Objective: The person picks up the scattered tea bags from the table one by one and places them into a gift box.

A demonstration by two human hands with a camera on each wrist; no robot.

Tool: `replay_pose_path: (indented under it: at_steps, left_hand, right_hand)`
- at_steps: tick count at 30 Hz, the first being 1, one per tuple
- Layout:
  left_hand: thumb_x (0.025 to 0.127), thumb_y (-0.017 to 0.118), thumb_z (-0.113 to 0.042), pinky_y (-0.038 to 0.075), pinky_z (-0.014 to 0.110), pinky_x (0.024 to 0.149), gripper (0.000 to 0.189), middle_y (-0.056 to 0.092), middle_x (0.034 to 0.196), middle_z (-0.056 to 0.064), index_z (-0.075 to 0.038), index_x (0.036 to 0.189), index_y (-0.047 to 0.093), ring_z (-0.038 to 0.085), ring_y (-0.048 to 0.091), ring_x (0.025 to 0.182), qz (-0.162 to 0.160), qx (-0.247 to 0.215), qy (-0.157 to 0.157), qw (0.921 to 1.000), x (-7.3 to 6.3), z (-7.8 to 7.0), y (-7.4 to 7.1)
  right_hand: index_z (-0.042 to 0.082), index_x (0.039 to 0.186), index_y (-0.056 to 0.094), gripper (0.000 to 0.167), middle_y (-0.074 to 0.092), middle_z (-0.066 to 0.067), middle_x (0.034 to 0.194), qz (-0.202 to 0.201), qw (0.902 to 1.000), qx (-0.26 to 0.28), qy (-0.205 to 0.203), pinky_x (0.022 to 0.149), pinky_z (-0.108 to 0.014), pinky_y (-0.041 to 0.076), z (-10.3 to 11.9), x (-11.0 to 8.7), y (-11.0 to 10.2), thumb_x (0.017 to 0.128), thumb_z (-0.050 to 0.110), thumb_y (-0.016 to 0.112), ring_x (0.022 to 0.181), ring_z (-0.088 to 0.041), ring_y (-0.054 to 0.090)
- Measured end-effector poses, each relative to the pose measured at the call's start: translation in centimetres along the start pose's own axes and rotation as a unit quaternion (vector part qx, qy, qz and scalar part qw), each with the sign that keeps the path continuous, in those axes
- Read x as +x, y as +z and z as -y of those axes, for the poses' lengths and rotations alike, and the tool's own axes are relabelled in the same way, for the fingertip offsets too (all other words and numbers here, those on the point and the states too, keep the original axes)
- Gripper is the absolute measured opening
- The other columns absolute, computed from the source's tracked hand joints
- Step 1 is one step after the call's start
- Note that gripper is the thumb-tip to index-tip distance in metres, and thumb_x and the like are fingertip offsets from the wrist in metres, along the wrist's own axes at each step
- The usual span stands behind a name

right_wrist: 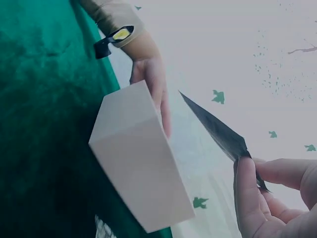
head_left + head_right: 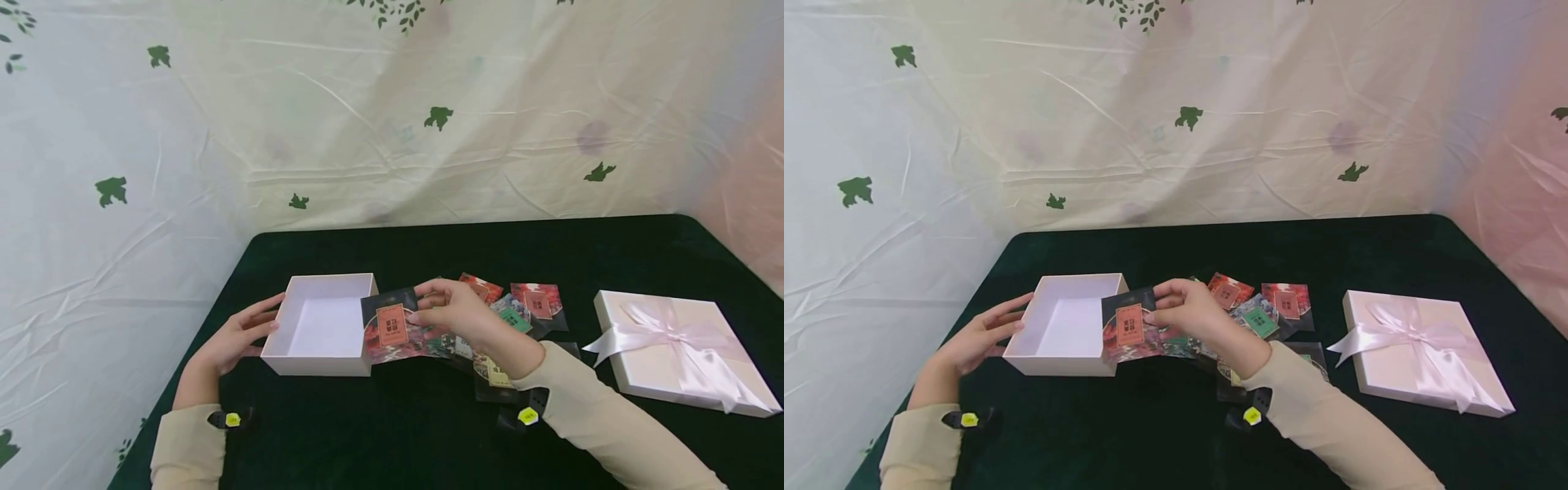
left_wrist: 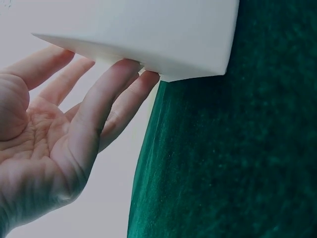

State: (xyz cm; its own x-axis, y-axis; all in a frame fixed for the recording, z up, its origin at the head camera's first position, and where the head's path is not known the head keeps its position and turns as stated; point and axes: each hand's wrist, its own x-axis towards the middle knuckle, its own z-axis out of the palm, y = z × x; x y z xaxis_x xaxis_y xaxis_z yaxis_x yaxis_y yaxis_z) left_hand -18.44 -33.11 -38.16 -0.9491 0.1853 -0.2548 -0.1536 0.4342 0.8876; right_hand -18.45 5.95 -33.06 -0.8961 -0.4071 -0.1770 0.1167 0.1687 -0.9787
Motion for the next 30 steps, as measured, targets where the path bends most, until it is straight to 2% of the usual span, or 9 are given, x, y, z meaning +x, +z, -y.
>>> replay_pose_path:
  at_steps: [10,21,30]
  left_hand:
    - [0.093,0.059,-0.036,0.045,0.056,0.094,0.069,0.028,0.153,0.020,-0.021,0.151,0.024,0.044,0.036,0.132,0.002,-0.002,0.001,1.0000,0.0,0.2,-0.1]
    - [0.093,0.058,-0.038,0.044,0.057,0.095,0.070,0.028,0.152,0.022,-0.021,0.152,0.023,0.044,0.039,0.130,-0.005,0.006,-0.001,1.0000,-0.4,-0.4,-0.4]
    - [0.094,0.058,-0.035,0.044,0.057,0.095,0.069,0.026,0.152,0.021,-0.021,0.152,0.021,0.043,0.037,0.130,0.009,-0.012,0.000,0.9999,-0.3,-0.2,0.0]
  right_hand:
    - [-0.001,0.126,0.052,0.044,0.068,-0.018,0.107,0.014,0.9997,0.020,-0.009,0.066,-0.032,0.058,0.9,2.2,2.8,0.086,0.001,0.067,0.076,-0.015,0.067]
    - [0.004,0.131,0.048,0.053,0.067,-0.018,0.107,-0.008,0.9992,0.037,0.010,0.063,-0.032,0.058,2.4,4.9,5.7,0.083,-0.002,0.069,0.073,-0.015,0.066]
    - [0.003,0.131,0.048,0.052,0.065,-0.019,0.108,-0.008,0.9992,0.034,0.021,0.064,-0.032,0.058,1.8,6.7,7.4,0.083,-0.004,0.068,0.078,-0.018,0.067]
